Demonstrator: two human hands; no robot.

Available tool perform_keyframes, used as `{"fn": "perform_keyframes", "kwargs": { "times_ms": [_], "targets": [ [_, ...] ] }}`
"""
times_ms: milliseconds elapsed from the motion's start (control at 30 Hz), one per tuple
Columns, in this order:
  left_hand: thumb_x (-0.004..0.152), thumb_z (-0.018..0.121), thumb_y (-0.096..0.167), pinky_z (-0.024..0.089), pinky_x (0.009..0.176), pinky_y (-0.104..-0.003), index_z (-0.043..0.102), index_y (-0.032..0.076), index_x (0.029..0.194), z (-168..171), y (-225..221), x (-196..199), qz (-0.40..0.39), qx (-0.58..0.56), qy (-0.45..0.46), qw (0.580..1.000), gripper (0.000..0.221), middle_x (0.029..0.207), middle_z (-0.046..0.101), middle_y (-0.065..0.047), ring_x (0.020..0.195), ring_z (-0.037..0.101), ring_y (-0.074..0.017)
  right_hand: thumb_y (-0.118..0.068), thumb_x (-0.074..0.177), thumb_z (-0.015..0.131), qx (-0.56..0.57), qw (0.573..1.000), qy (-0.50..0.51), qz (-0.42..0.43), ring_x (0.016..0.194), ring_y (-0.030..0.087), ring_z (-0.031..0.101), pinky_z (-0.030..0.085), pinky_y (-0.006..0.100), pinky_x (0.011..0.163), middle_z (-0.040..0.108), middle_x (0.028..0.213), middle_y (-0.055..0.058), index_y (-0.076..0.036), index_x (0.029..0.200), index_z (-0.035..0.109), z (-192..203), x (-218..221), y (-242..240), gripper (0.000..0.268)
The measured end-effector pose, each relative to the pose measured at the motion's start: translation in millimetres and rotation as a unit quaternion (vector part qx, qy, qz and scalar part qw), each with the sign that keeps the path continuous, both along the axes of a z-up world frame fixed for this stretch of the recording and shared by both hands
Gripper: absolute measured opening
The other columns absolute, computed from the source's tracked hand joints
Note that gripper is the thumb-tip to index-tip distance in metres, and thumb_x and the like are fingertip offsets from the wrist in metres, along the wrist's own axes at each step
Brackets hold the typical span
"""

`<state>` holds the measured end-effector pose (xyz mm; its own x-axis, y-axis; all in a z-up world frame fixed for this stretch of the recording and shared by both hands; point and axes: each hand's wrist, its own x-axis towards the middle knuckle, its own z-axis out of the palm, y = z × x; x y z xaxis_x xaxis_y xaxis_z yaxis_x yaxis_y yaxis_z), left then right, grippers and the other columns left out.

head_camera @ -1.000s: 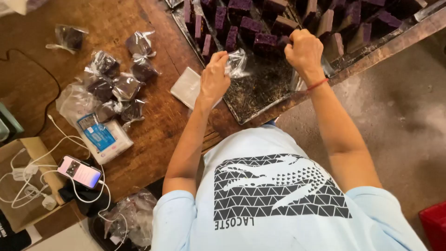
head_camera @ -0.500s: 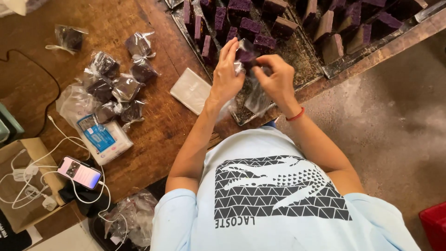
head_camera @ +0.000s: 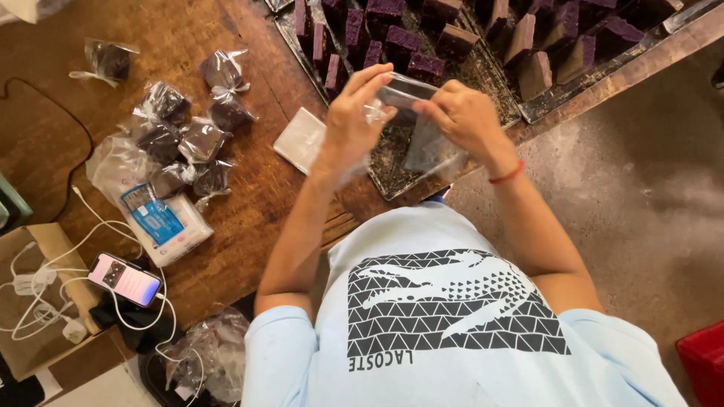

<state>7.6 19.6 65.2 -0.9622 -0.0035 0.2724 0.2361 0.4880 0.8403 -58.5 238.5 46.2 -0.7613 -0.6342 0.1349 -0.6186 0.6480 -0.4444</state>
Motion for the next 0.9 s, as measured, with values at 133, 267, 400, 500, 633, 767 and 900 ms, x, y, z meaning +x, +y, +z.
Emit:
{"fn": "perform_keyframes", "kwargs": {
  "times_ms": [133, 267, 400, 500, 633, 767, 900],
  "targets": [
    [0.078, 0.088, -0.001, 0.062, 0.091, -0.031, 0.064, 0.000, 0.126, 13, -21, 7, -0.063, -0.066, 0.139, 0.986, 0.054, 0.127, 0.060, -0.009, 0.107, 0.068, -0.0261, -0.022, 0.100, 0.071, -0.106, 0.988, -0.012, 0.114, 0.071, 0.021, 0.064, 0.051, 0.035, 0.062, 0.069, 0.092, 0.009, -0.004, 0.099, 0.072, 20, 8, 17, 0.018],
    [0.086, 0.082, 0.005, 0.058, 0.071, -0.034, 0.072, 0.007, 0.104, -5, -27, -6, -0.039, -0.226, 0.103, 0.968, 0.021, 0.099, 0.063, -0.006, 0.087, 0.069, -0.0223, -0.011, 0.102, 0.060, -0.155, 0.954, -0.248, 0.065, 0.057, 0.012, 0.062, 0.049, 0.030, 0.049, 0.070, 0.077, 0.005, -0.007, 0.096, 0.073, 12, -8, 19, 0.015],
    [0.098, 0.072, 0.010, 0.053, 0.058, -0.034, 0.074, 0.010, 0.096, -22, -18, -30, 0.000, -0.290, -0.026, 0.957, 0.003, 0.092, 0.066, -0.005, 0.070, 0.066, -0.0207, -0.011, 0.104, 0.071, -0.129, 0.978, -0.163, -0.038, 0.055, 0.013, 0.057, 0.045, 0.027, 0.050, 0.068, 0.075, 0.007, -0.004, 0.096, 0.074, 7, -19, 2, 0.012],
    [0.096, 0.075, 0.006, 0.054, 0.067, -0.033, 0.071, 0.003, 0.105, -17, -18, -12, 0.008, -0.011, 0.081, 0.997, 0.011, 0.095, 0.070, -0.006, 0.077, 0.069, -0.0168, -0.008, 0.100, 0.078, -0.267, 0.951, -0.153, -0.038, 0.067, 0.010, 0.060, 0.045, 0.022, 0.060, 0.069, 0.083, 0.006, -0.001, 0.099, 0.074, 24, -5, 9, 0.008],
    [0.092, 0.063, -0.012, 0.060, 0.081, -0.032, 0.073, 0.008, 0.103, -8, -10, 21, -0.120, 0.297, 0.011, 0.947, 0.025, 0.096, 0.072, -0.006, 0.084, 0.068, -0.0183, -0.006, 0.097, 0.076, -0.475, 0.776, -0.415, 0.003, 0.072, 0.004, 0.058, 0.046, 0.019, 0.061, 0.068, 0.089, -0.001, -0.003, 0.105, 0.072, 35, 6, 13, 0.010],
    [0.091, 0.068, -0.007, 0.058, 0.074, -0.029, 0.072, 0.005, 0.107, -4, -26, 16, -0.025, 0.062, 0.078, 0.995, 0.021, 0.100, 0.070, -0.008, 0.088, 0.069, -0.0178, -0.004, 0.102, 0.071, -0.482, 0.753, -0.449, 0.010, 0.082, 0.005, 0.062, 0.049, 0.019, 0.072, 0.071, 0.096, 0.000, -0.002, 0.106, 0.070, 37, 3, 4, 0.005],
    [0.099, 0.077, 0.003, 0.052, 0.051, -0.027, 0.075, 0.009, 0.101, -13, -41, -22, -0.016, -0.176, 0.131, 0.976, 0.007, 0.089, 0.070, -0.005, 0.067, 0.064, -0.0149, 0.003, 0.100, 0.072, -0.323, 0.911, -0.246, 0.070, 0.087, 0.006, 0.061, 0.049, 0.022, 0.074, 0.070, 0.098, 0.001, 0.000, 0.109, 0.070, 47, 1, -8, 0.009]
  ]
}}
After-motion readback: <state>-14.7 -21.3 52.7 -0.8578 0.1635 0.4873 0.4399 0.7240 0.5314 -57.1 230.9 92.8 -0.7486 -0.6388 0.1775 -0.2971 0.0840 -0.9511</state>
